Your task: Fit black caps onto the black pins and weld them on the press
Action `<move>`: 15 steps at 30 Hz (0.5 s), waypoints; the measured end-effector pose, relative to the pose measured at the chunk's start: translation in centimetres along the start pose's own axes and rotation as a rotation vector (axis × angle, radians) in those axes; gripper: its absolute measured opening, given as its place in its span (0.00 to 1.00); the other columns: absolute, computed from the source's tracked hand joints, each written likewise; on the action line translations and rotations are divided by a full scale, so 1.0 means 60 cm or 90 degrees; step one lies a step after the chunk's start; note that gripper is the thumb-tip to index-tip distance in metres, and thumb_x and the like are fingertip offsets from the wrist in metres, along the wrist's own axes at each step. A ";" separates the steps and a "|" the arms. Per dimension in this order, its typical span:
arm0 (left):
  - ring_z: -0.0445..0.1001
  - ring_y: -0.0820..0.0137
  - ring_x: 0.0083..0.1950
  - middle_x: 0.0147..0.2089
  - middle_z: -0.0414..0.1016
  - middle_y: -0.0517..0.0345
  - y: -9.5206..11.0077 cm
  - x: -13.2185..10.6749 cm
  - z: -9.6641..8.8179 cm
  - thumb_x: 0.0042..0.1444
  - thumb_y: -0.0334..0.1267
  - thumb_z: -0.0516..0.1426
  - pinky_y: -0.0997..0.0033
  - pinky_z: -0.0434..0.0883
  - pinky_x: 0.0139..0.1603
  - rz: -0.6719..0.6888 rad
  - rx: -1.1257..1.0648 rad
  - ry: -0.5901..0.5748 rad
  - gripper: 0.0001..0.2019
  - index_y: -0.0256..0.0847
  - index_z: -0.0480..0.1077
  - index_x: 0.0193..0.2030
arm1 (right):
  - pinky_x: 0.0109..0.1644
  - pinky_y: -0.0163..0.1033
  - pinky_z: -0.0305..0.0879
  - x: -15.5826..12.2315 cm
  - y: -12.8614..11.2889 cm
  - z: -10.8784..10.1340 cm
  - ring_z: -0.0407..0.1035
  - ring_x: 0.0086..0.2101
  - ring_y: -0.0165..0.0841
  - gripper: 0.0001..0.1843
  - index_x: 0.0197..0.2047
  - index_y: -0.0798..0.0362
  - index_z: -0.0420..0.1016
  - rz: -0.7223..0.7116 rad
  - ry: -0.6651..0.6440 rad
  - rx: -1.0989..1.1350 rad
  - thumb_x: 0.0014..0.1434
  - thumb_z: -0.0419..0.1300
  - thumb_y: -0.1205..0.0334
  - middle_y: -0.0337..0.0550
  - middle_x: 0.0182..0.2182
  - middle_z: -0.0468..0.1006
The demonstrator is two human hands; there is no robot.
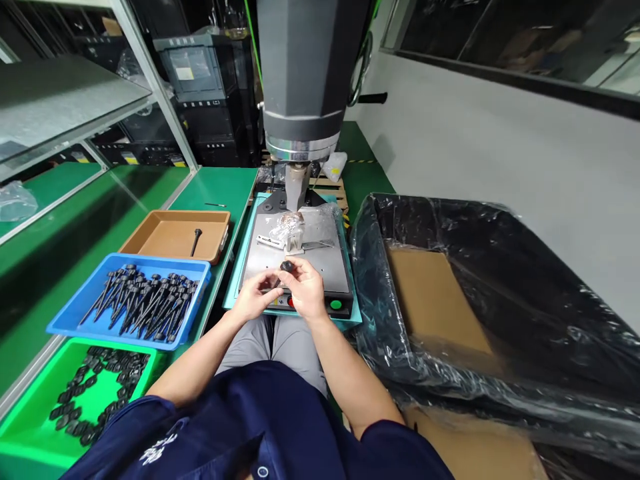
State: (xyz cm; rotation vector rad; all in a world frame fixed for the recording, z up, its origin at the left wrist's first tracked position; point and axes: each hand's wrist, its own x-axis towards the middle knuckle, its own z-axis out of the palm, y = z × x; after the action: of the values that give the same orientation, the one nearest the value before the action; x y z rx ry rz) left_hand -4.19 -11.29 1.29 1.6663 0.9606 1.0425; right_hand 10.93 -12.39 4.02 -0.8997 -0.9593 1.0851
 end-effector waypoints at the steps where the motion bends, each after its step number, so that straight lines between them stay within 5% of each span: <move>1: 0.77 0.65 0.41 0.42 0.79 0.52 0.008 -0.012 0.002 0.56 0.45 0.62 0.66 0.74 0.44 -0.019 -0.003 -0.028 0.16 0.41 0.75 0.49 | 0.32 0.39 0.71 -0.002 -0.003 0.005 0.75 0.34 0.36 0.24 0.44 0.50 0.72 0.022 0.001 0.022 0.47 0.72 0.50 0.42 0.35 0.79; 4: 0.76 0.68 0.30 0.29 0.78 0.56 0.021 -0.037 0.009 0.57 0.50 0.60 0.69 0.74 0.34 -0.103 -0.070 -0.060 0.15 0.40 0.76 0.42 | 0.27 0.35 0.68 -0.007 -0.006 0.010 0.75 0.33 0.36 0.26 0.44 0.50 0.72 0.065 -0.006 0.034 0.45 0.73 0.49 0.42 0.34 0.79; 9: 0.80 0.68 0.30 0.37 0.81 0.49 0.022 -0.054 0.017 0.53 0.55 0.63 0.69 0.76 0.32 -0.211 -0.263 -0.039 0.22 0.36 0.74 0.41 | 0.34 0.39 0.73 -0.020 -0.004 0.002 0.74 0.33 0.35 0.24 0.46 0.52 0.77 0.112 -0.115 -0.060 0.52 0.69 0.45 0.47 0.41 0.81; 15: 0.80 0.68 0.31 0.40 0.81 0.45 0.014 -0.063 0.014 0.49 0.55 0.66 0.69 0.78 0.34 -0.260 -0.332 -0.033 0.25 0.34 0.73 0.43 | 0.29 0.36 0.70 -0.025 -0.001 0.002 0.72 0.28 0.32 0.20 0.41 0.53 0.80 0.167 -0.157 -0.142 0.52 0.67 0.46 0.44 0.35 0.81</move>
State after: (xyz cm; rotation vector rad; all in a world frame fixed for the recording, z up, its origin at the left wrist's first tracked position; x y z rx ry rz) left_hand -4.57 -15.25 1.12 1.0124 0.8555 0.8693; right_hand 10.56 -13.81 3.85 -1.1144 -1.2076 1.3521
